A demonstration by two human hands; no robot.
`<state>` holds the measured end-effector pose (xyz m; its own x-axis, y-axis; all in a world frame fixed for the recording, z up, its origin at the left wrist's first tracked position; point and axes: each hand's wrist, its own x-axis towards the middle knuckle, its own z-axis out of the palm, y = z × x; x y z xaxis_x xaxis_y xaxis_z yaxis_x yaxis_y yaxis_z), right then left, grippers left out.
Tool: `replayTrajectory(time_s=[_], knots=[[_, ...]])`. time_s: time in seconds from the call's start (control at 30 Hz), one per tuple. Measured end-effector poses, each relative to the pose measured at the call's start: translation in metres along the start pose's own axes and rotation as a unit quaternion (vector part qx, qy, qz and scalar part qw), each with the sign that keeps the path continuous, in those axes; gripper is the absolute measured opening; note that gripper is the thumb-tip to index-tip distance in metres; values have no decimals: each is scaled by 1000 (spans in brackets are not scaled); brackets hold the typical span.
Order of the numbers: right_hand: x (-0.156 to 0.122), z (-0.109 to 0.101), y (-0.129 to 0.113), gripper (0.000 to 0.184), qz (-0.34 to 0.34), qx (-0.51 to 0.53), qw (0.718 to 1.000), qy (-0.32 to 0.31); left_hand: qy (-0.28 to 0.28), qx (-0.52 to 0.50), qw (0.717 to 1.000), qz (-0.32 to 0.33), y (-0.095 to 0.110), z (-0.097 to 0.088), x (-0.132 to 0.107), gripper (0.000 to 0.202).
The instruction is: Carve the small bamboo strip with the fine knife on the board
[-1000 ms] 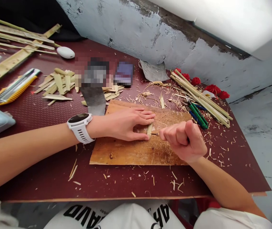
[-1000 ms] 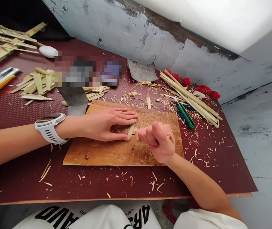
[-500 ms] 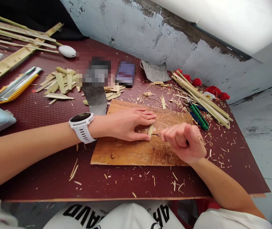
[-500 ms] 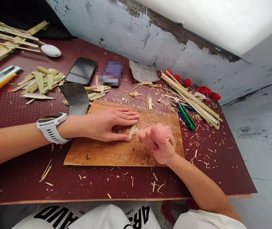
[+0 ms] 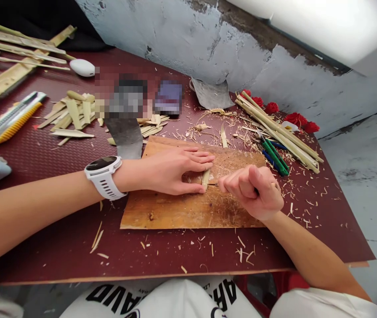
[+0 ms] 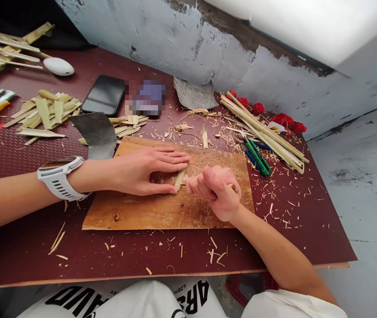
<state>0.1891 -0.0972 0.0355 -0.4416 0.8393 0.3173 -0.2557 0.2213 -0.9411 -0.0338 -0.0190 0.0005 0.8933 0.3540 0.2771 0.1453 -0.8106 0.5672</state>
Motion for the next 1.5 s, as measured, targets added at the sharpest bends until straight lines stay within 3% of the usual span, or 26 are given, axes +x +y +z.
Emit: replayTrajectory(time_s=[0.53, 0.8, 1.07, 1.23, 1.5], knots=[[3, 9, 1, 60, -51, -11, 999, -1, -9, 44, 999, 11, -1, 0, 0, 63], [2, 12, 2, 61, -34, -11, 999, 15, -1, 44, 999, 16, -2, 2, -1, 61], [5, 21, 3, 62, -11, -143, 989, 38, 9, 42, 999, 27, -2, 2, -2, 55], [26, 33, 5, 62, -28, -174, 984, 18, 19, 13, 999, 35, -5, 6, -2, 31], [29, 40, 8, 67, -5, -157, 986, 59, 24, 2, 999, 33, 3, 0, -3, 20]])
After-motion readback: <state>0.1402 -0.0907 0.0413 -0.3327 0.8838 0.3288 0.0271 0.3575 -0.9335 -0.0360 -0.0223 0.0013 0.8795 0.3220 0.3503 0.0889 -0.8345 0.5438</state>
